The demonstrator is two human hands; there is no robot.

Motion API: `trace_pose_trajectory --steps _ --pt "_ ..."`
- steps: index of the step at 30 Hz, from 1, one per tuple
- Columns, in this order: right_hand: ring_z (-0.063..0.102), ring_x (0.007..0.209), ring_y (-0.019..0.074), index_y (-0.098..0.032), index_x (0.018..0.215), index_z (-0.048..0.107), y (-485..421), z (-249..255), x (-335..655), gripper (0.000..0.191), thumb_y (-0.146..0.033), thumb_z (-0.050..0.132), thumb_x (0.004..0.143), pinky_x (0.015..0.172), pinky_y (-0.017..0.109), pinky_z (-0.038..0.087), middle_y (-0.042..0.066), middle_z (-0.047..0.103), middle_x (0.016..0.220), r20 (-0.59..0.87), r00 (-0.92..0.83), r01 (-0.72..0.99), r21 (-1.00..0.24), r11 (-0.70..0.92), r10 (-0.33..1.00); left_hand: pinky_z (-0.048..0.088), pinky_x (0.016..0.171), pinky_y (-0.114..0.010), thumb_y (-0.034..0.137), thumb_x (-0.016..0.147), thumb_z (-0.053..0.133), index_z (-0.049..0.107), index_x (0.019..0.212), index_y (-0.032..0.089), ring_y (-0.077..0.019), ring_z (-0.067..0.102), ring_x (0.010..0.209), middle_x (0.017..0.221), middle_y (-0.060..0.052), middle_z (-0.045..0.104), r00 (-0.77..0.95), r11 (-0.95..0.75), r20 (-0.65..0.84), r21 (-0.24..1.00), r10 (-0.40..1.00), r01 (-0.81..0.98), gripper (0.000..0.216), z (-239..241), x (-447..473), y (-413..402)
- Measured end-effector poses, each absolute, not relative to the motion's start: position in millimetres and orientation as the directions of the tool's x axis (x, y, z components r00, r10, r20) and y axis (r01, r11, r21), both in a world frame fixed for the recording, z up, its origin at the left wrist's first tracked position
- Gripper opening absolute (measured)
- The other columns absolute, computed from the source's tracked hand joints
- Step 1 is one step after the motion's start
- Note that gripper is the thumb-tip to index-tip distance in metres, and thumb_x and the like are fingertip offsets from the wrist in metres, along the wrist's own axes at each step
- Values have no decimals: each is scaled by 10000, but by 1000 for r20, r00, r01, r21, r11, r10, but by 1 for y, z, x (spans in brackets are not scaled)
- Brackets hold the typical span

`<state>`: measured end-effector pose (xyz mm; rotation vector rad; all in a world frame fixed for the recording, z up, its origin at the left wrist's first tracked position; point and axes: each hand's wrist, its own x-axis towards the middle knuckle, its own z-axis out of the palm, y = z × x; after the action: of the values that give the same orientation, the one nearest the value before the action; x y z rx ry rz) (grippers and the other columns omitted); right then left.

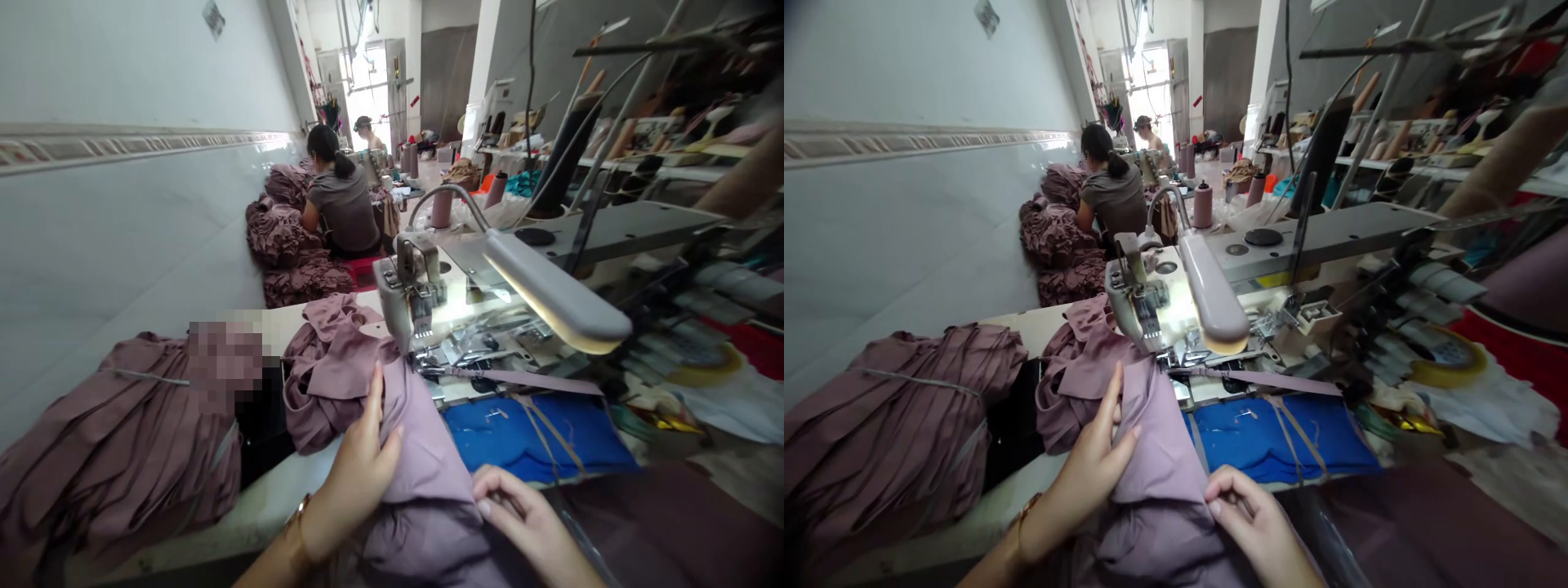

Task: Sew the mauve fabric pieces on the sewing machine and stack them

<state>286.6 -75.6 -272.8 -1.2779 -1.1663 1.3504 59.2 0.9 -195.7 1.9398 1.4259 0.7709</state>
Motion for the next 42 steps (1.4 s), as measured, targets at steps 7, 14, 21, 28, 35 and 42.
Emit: trace_pose_trajectory --steps 7,14,21,28,35,42 --pt "647 821 226 -205 857 678 -47 -253 279 139 -307 585 868 718 277 512 45 680 849 10 -52 249 -968 23 999 447 1015 -369 204 895 468 41 1547 250 -189 610 1086 1308 -100 555 232 -266 156 761 960 592 780 -185 58 42" --pt "657 820 221 -203 958 670 -29 -243 273 171 -310 555 889 749 299 524 60 707 899 78 -47 366 -926 90 996 421 1066 -417 167 876 492 164 1527 219 -244 555 1218 1379 -110 538 285 -370 242 701 928 610 731 -179 51 90" --pt "688 752 216 -167 1139 671 -1 -235 259 298 -293 532 907 714 311 540 62 730 849 142 -38 507 -850 141 989 401 1041 -506 81 852 464 533 1275 145 -307 497 1202 1231 -145 570 319 -555 555 329 768 764 433 -175 56 87" --pt "713 1019 254 -179 1169 697 7 -235 262 310 -222 493 939 914 338 531 107 746 1163 333 -154 635 -688 352 930 456 978 -449 124 916 414 523 1292 145 -273 514 1138 1187 -153 582 580 -688 378 302 722 660 392 -203 75 15" --pt "759 694 284 -224 1276 650 19 -208 255 369 -235 504 937 633 329 537 105 812 862 237 -260 872 -358 333 936 475 959 -421 113 899 439 615 1209 175 -258 532 1114 1163 -135 575 620 -720 371 282 691 634 362 -202 57 71" --pt "728 795 252 -221 952 729 8 -205 262 242 -265 492 931 694 292 484 83 788 887 193 -220 840 -461 286 956 420 1049 -428 236 930 501 612 1193 130 -266 509 1198 1245 -149 567 499 -656 456 300 736 693 304 -204 33 97"
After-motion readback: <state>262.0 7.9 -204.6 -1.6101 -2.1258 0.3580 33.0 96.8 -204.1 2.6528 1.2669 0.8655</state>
